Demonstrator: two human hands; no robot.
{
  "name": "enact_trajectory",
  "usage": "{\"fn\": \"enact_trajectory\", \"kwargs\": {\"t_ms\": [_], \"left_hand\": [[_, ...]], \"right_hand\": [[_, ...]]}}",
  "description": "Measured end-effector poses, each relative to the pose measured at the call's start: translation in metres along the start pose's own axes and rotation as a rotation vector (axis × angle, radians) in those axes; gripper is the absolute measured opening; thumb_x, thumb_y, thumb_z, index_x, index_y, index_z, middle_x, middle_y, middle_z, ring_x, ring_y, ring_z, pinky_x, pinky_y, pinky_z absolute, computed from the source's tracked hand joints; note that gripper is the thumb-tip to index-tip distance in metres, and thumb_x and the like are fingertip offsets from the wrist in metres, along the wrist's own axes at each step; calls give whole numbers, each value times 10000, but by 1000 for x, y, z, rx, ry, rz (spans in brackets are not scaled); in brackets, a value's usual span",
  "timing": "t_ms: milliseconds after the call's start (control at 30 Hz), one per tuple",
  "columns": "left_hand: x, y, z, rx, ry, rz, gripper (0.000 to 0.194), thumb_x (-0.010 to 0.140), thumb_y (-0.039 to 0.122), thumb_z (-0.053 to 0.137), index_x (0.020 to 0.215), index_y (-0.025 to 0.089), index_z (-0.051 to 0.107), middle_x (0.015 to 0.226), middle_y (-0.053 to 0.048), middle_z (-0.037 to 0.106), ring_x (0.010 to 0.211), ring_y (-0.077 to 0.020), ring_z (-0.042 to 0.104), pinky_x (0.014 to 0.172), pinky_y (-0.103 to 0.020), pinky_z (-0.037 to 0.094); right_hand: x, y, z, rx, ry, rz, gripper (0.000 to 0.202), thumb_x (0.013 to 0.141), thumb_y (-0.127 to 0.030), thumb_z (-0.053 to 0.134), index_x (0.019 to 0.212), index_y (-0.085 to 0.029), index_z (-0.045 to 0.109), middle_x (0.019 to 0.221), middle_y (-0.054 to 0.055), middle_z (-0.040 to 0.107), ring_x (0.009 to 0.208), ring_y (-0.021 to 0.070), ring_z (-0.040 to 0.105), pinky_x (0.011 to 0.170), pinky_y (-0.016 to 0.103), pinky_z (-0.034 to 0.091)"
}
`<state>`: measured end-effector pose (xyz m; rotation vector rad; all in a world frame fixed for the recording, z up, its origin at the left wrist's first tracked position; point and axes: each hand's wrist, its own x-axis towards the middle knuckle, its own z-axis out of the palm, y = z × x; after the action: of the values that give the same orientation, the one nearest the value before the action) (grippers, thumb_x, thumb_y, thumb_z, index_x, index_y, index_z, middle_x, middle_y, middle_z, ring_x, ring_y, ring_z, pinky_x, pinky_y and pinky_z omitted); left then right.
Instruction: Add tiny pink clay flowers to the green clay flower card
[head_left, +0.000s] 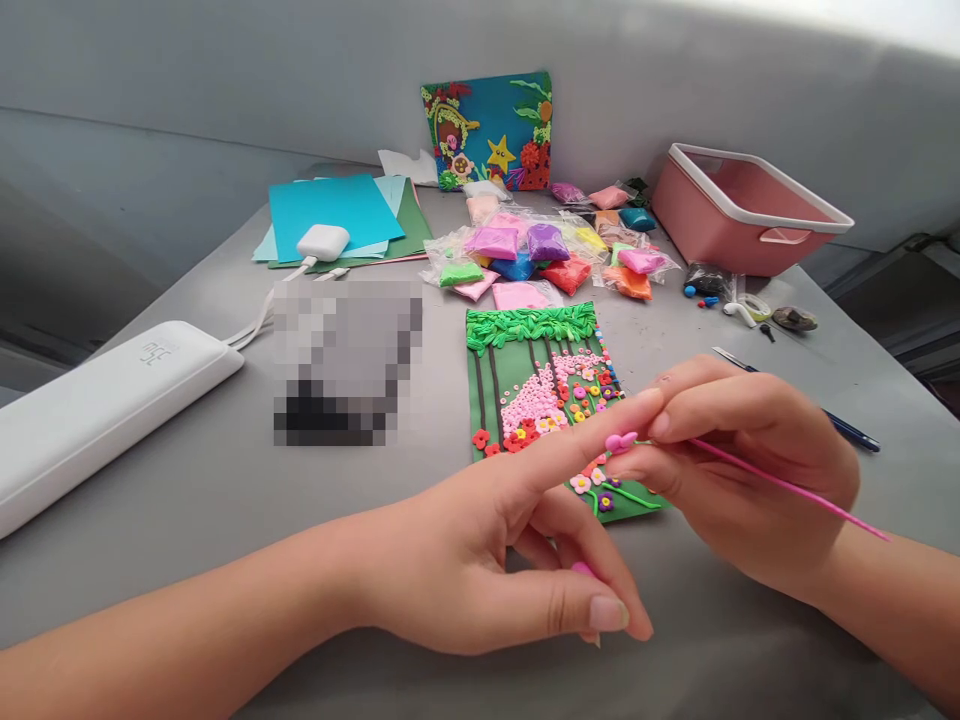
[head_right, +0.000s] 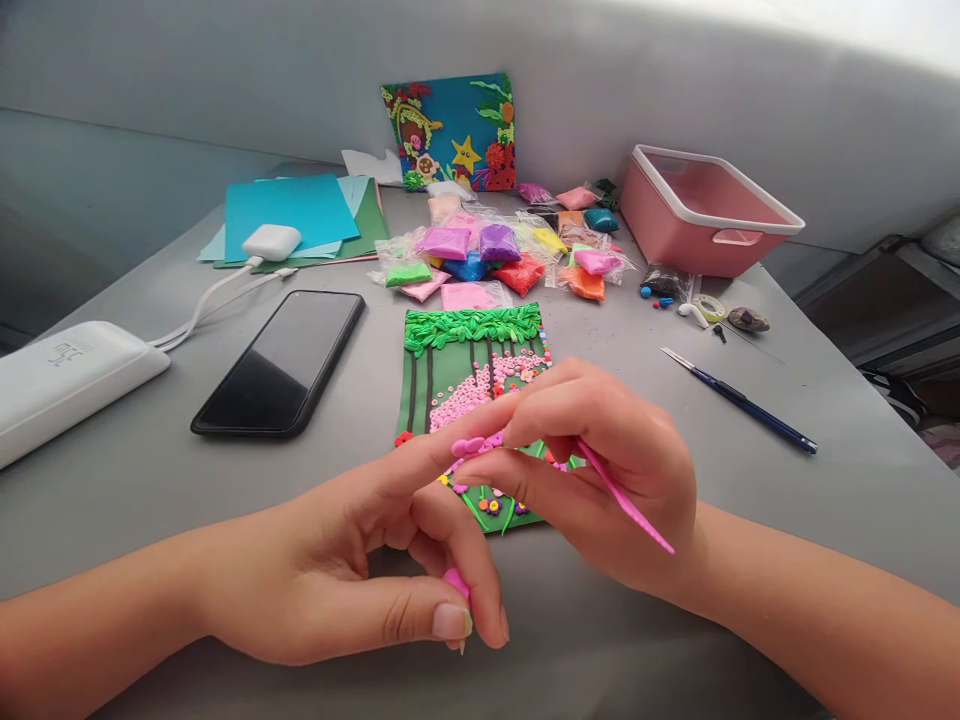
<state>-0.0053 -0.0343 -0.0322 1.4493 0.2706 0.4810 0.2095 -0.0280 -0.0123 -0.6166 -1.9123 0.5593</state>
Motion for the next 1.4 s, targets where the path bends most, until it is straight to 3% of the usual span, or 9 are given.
{"fn": "enact_trajectory", "kwargs": {"t_ms": [300, 433, 533, 633, 800, 933, 1167, 1267, 1400], "left_hand": [[0, 4, 0, -21, 14, -76, 954, 970, 300, 681, 1669, 415, 42, 1008, -101, 825, 857, -216, 783, 793, -351, 656], [0, 3, -1, -168, 43, -94, 894, 967, 253, 689, 1645, 482, 153, 970, -52, 809, 869, -191, 764, 811, -332, 646], [0, 1, -1, -306, 151, -71, 864, 960, 206, 706, 1608, 536, 239, 1025, -11, 767, 884, -145, 742, 860, -308, 632], [3, 1, -1, -384, 326, -41, 916, 917, 160, 762, 1592, 538, 272, 1198, 7, 695, 890, -94, 737, 889, -251, 615], [9, 6, -2, -512, 453, -13, 1146, 851, 92, 821, 1647, 458, 83, 903, 54, 713, 803, -76, 728, 707, -135, 575], [11, 7, -4, -522, 506, -8, 1253, 816, 101, 858, 1661, 386, -22, 854, 48, 751, 778, -90, 720, 748, -178, 587], [8, 4, -6, -409, 514, -67, 1083, 838, 196, 852, 1648, 289, 140, 847, 38, 719, 764, -101, 672, 642, -189, 524], [10, 5, -3, -377, 514, -85, 950, 838, 225, 852, 1586, 226, 267, 852, 42, 667, 795, -109, 652, 748, -246, 554], [10, 8, -1, -374, 496, -81, 854, 869, 256, 825, 1534, 217, 289, 885, 26, 652, 837, -127, 658, 827, -294, 560]], "right_hand": [[-3, 1, 4, 27, 17, 81, 348, 823, -13, 798, 881, -229, 532, 899, -39, 754, 684, 84, 614, 561, 257, 487], [-4, 4, 2, 31, 38, 109, 331, 814, -138, 851, 903, -243, 550, 789, -41, 677, 633, 97, 596, 525, 255, 480], [-2, 4, -4, -68, 22, 73, 265, 847, -229, 835, 938, -253, 587, 733, -30, 623, 623, 121, 594, 507, 270, 493], [3, 0, -8, -223, -72, -91, 99, 926, -179, 733, 983, -218, 663, 787, 14, 652, 673, 122, 629, 567, 272, 544], [2, 0, -9, -440, -175, -235, 196, 948, -106, 661, 1118, -182, 722, 949, 76, 656, 744, 133, 659, 596, 278, 578], [-1, 4, -7, -431, -207, -286, 166, 976, -135, 635, 1117, -149, 721, 956, 96, 649, 805, 160, 669, 629, 297, 596], [4, -1, -7, -365, -237, -156, 100, 959, -125, 675, 1025, -182, 725, 960, 62, 637, 743, 108, 650, 641, 261, 591], [7, 0, -7, -274, -249, -145, 86, 947, -99, 682, 957, -178, 715, 923, 53, 630, 737, 99, 641, 669, 246, 595], [8, 3, -6, -267, -252, -135, 108, 938, -68, 668, 934, -174, 688, 910, 60, 636, 789, 121, 660, 719, 250, 611]]}}
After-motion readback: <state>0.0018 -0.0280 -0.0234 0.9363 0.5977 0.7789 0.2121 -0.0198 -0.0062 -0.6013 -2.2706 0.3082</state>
